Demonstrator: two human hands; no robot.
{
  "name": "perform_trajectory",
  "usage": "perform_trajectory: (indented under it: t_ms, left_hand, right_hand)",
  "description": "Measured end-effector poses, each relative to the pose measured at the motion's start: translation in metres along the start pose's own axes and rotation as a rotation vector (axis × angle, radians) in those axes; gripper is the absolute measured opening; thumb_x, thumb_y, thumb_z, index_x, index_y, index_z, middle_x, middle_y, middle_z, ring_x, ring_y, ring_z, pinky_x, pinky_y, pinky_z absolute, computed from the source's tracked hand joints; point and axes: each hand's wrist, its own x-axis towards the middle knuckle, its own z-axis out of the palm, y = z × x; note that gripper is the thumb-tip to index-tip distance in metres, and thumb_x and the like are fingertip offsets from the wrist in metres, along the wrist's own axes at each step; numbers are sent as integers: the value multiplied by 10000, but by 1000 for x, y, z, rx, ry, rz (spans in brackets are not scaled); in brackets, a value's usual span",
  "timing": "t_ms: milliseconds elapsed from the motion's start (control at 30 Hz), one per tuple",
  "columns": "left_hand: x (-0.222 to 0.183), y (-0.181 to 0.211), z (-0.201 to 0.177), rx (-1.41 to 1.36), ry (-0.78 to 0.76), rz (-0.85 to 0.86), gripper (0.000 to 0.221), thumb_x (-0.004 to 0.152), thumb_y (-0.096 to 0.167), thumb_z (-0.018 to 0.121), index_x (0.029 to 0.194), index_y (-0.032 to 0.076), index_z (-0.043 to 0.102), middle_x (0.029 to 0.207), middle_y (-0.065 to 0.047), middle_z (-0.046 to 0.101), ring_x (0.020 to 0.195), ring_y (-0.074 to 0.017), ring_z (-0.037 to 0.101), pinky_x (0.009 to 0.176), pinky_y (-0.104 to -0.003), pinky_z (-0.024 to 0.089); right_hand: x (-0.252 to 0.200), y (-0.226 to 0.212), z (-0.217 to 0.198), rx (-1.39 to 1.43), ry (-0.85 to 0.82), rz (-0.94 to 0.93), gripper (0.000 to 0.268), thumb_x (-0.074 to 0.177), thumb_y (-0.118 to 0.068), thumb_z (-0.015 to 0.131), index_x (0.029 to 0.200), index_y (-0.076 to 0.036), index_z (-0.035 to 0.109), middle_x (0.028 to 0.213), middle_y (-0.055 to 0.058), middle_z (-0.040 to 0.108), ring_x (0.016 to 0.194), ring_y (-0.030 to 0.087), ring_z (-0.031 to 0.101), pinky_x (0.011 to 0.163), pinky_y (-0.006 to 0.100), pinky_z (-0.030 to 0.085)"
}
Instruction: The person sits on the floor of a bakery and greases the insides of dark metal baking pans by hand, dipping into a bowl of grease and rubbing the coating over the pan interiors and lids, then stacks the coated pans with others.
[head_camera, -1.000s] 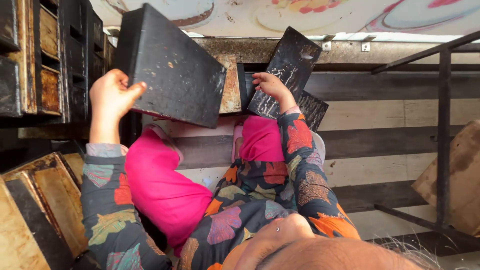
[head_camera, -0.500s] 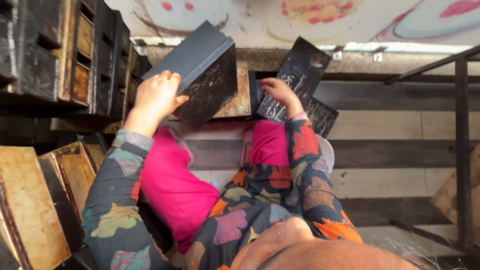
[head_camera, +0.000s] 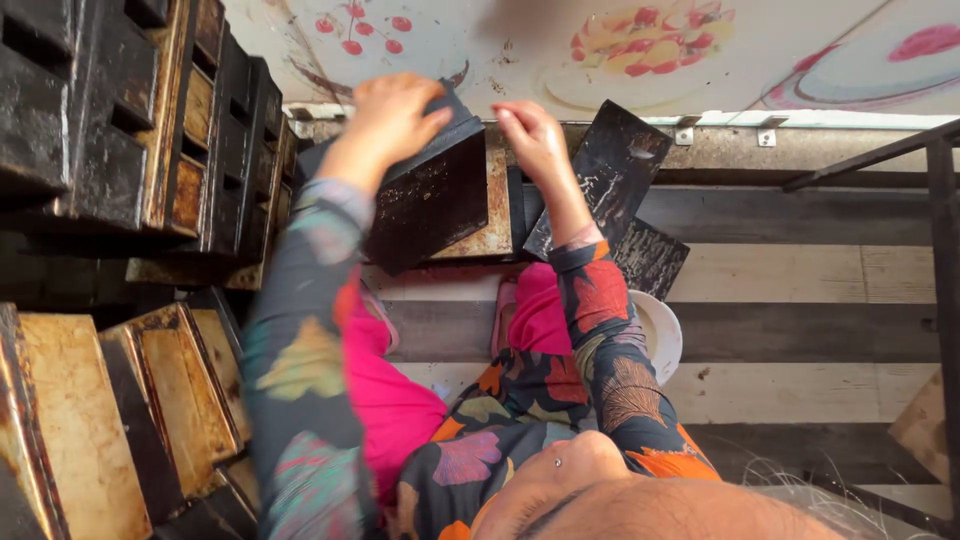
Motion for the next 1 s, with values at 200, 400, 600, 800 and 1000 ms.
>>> perform_trajectory:
  t_ms: [200,400,600,800,1000]
  left_hand:
    - [63,8,62,-93,46,-156,335,967,407,541,1217,264,712,1424,-59,575,1287,-412,494,1032,-779,248]
    - [51,19,55,-121,-107,-309,340,1033,389,494,1207,183,700,1402,-38,605,1295,-348,547,1073,-644,357]
    - [56,21,71,-55,64,-277,282,933,331,550,1068,185,749,1335,-13,631,1367,-360,445,1086,-774,186]
    - [50,42,69,-17,98,-269,258,921,315,570,1005,171,767,1333,-9,639,1409,-390,405,1099,-797,154]
    - [55,52,63,-40,55,-273,259,898,333,584,996,189,776,1361,-16,611,1433,-394,367,1107,-799,102]
  right_hand:
    - [26,3,25,-60,-41,86,229,966,-240,716,1061,-32,737,892,25,739,828,80,662,760,260,540]
    - [14,30,32,50,-51,223,191,957,-213,739,923,-31,693,748,-43,614,705,52,517,628,246,451]
    - [3,38,34,315,7,264,135,964,-166,725,951,-40,678,805,-76,603,738,38,505,658,216,426]
    - [-28,42,30,343,110,206,109,982,-131,708,994,-31,667,876,-64,606,811,37,516,742,208,454]
    - [-35,36,28,325,150,188,95,996,-116,679,1016,-29,646,893,-65,591,824,38,510,749,204,451]
